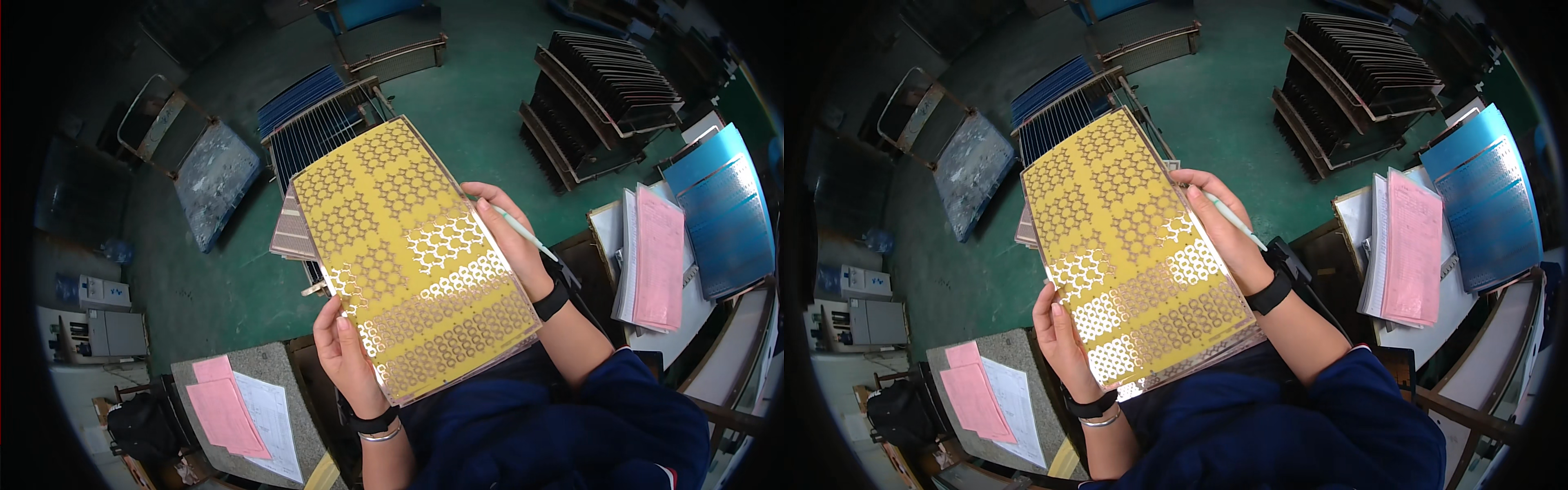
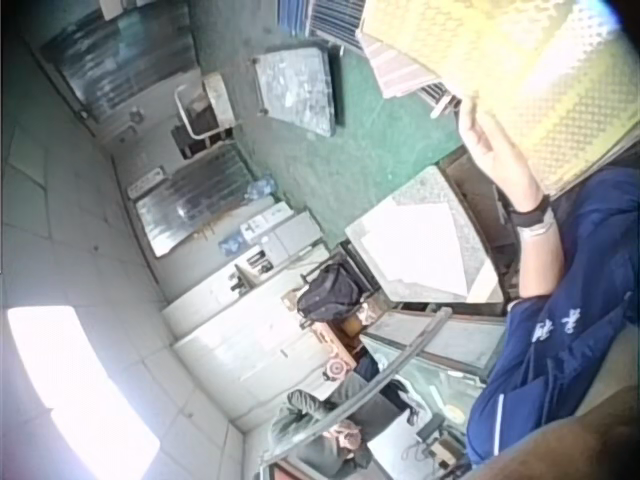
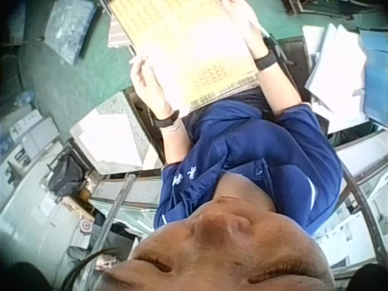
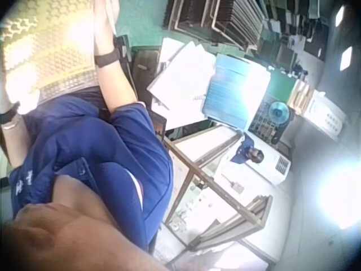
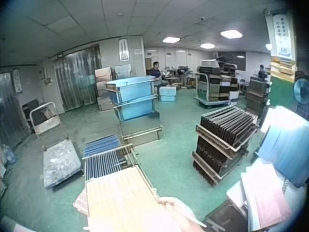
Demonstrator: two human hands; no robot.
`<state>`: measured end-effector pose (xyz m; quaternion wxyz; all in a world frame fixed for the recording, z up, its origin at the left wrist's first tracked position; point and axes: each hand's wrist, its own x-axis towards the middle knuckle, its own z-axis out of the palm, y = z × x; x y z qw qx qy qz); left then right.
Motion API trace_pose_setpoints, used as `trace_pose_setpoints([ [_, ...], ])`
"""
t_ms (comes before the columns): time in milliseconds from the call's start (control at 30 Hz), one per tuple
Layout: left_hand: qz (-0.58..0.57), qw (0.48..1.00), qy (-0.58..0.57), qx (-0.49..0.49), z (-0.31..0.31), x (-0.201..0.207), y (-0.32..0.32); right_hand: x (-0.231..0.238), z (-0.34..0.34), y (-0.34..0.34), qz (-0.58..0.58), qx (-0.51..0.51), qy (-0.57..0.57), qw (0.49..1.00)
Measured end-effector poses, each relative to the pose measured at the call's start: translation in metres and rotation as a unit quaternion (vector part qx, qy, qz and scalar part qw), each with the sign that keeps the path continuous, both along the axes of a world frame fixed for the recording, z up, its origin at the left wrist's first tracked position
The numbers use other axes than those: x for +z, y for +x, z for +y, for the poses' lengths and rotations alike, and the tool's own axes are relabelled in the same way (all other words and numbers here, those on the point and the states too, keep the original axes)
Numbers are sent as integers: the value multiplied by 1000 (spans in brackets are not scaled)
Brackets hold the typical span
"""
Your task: Inspecting and sorting various patterned and colored metal sheets.
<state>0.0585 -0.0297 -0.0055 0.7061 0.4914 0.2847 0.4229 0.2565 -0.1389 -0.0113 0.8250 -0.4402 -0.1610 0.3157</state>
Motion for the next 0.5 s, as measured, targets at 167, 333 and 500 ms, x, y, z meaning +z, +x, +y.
trace_pose_setpoints([
  [167, 21, 1000, 14, 3, 1, 3, 0, -3, 2, 2, -31, -13, -21, 999],
  [333, -10, 1000, 5, 5, -3, 12, 8, -20, 3, 7, 4, -25, 16, 1000],
  [500, -9, 1000, -3, -1, -3, 18, 8, -27, 4, 7, 9, -26, 23, 999],
])
